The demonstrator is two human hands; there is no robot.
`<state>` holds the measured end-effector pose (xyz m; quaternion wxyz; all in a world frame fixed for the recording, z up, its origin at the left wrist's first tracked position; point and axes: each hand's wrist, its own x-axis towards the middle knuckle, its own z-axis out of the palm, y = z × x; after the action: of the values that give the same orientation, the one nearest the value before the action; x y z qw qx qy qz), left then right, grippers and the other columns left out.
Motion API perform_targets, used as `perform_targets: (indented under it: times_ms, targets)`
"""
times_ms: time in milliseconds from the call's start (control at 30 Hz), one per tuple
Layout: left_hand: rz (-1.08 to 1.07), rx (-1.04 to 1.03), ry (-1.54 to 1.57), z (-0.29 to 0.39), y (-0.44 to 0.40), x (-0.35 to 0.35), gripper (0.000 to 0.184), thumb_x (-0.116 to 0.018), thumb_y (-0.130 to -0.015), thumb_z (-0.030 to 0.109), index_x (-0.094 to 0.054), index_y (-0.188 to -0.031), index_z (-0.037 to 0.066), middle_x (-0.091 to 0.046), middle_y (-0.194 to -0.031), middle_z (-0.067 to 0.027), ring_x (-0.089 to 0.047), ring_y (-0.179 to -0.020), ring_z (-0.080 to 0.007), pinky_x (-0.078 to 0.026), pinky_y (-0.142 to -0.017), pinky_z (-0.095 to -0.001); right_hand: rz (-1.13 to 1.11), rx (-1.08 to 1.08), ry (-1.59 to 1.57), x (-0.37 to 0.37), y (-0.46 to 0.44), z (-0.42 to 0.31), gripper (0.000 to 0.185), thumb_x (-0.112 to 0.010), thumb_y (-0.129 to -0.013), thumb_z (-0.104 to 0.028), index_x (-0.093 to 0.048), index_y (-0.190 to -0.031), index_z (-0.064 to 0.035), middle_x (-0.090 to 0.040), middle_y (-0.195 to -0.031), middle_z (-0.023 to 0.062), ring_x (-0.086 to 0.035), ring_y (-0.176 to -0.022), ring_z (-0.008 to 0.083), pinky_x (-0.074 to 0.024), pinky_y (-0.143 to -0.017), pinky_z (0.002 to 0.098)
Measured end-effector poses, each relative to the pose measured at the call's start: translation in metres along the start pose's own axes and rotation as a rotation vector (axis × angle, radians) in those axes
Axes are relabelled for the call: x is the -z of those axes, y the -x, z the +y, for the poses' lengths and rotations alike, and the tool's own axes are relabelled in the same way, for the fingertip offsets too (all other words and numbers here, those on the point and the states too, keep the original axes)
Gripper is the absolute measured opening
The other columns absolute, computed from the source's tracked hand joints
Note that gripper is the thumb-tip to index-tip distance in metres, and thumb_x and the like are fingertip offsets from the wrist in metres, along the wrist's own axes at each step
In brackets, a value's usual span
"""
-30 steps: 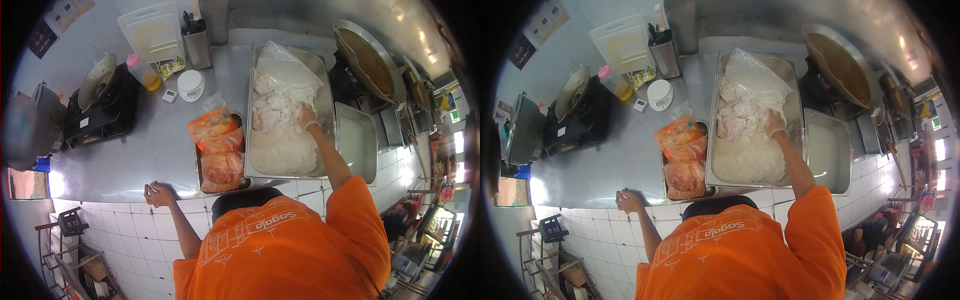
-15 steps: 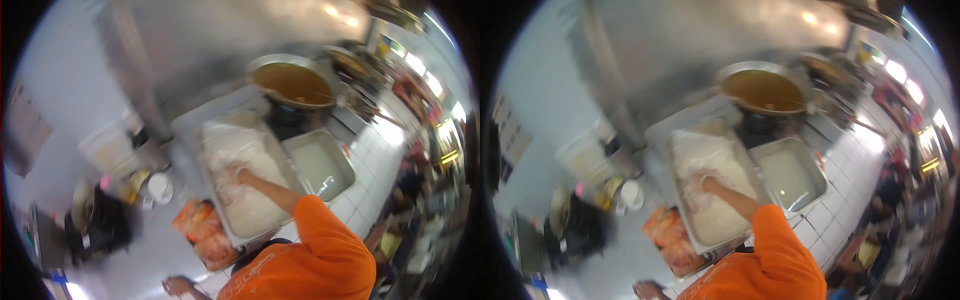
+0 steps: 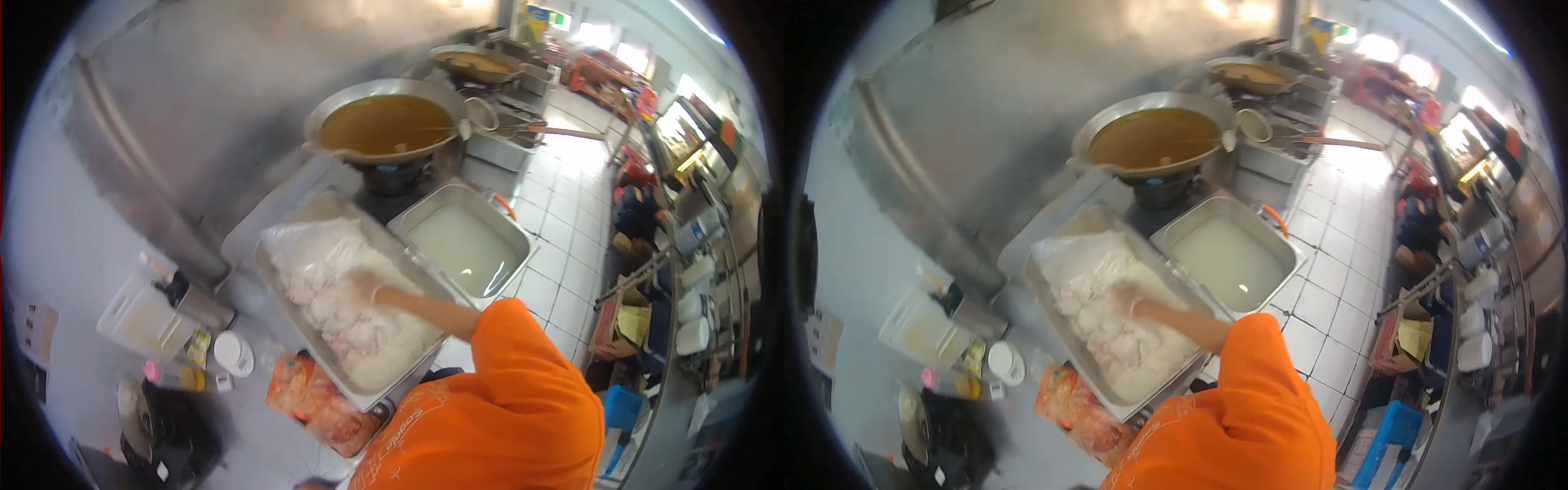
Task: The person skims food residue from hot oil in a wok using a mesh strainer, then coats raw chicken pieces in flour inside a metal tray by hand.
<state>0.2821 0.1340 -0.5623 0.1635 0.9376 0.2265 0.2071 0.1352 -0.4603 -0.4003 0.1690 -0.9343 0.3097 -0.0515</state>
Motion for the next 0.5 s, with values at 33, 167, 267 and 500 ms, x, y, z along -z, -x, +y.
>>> perform_targets:
  times_ms: [33, 167, 267, 500]
  targets:
    - [-0.008, 0.026, -0.096, 0.008, 0.003, 0.006, 0.041, -0.046, -0.089, 0.032, -0.051, -0.115, 0.001, -0.051, -0.121, -0.0145, -0.048, -0.101, -0.0280, -0.042, -0.077, -0.0534, -0.021, -0.104, -0.139, 0.025, 0.002, 0.008, 0.058, -0.062, -0.077, -0.041, -0.054, -0.123, -0.0055, -0.054, -0.123, 0.0225, -0.052, -0.115, 0.0362, -0.0396, -0.099, 0.0454]
    - [-0.103, 0.156, -0.351, 0.030, 0.007, 0.038, 0.027, -0.043, -0.090, 0.034, -0.064, -0.099, 0.020, -0.054, -0.120, 0.0015, -0.045, -0.108, -0.0276, -0.044, -0.074, -0.0515, -0.318, -0.173, -0.056, 0.058, 0.010, -0.007, 0.087, -0.058, -0.072, -0.064, -0.047, -0.130, 0.0002, -0.051, -0.128, 0.0254, -0.052, -0.117, 0.0380, -0.0386, -0.101, 0.0428]
    - [-0.012, 0.251, -0.059, 0.062, 0.015, 0.074, 0.034, -0.041, -0.091, 0.039, -0.066, -0.102, 0.021, -0.052, -0.124, 0.0038, -0.044, -0.111, -0.0291, -0.040, -0.082, -0.0542, -0.445, -0.217, 0.081, 0.009, 0.008, -0.023, 0.092, -0.060, -0.071, -0.060, -0.037, -0.139, -0.0023, -0.042, -0.137, 0.0265, -0.042, -0.125, 0.0433, -0.0337, -0.103, 0.0515]
    - [-0.012, 0.262, -0.021, 0.078, 0.020, 0.086, 0.040, -0.035, -0.093, 0.041, -0.069, -0.095, 0.020, -0.049, -0.129, 0.0038, -0.038, -0.122, -0.0268, -0.036, -0.088, -0.0548, -0.426, 0.070, 0.306, -0.033, 0.048, -0.070, 0.094, -0.063, -0.072, -0.049, -0.021, -0.147, -0.0106, -0.007, -0.153, 0.0239, -0.013, -0.129, 0.0641, -0.0137, -0.099, 0.0736]
